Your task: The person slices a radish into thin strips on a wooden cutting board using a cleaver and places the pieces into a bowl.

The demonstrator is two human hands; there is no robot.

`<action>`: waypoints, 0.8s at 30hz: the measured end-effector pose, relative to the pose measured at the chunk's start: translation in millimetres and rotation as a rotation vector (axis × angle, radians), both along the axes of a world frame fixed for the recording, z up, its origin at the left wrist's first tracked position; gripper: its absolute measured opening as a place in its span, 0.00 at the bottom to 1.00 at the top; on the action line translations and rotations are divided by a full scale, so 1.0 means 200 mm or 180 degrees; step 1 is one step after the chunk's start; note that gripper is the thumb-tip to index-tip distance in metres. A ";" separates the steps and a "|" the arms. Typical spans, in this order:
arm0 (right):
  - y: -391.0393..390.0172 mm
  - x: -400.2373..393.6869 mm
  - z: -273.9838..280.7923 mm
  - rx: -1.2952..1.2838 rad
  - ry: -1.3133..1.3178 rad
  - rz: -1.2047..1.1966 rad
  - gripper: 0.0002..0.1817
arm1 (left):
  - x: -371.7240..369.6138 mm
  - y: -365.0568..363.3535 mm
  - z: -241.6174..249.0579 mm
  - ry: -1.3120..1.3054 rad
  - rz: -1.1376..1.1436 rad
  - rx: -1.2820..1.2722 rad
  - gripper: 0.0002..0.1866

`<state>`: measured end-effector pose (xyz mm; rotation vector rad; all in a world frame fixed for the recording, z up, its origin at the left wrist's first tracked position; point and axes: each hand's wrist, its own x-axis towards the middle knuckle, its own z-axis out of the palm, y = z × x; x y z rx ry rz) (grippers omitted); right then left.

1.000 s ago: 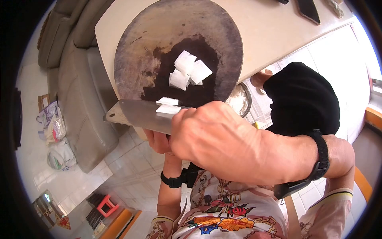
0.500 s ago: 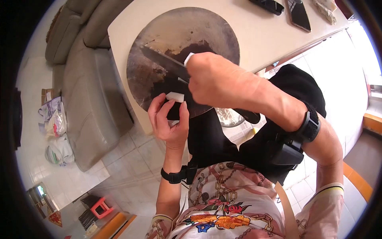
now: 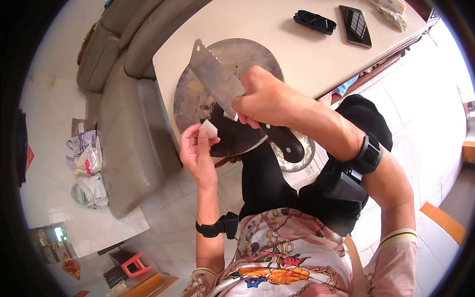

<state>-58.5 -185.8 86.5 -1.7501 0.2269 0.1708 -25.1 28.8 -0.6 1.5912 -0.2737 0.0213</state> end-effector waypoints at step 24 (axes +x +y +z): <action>0.12 -0.19 -0.18 -0.2196 -0.1523 0.0866 0.04 | 0.00 0.04 -0.14 -0.2633 -0.0155 0.1958 0.10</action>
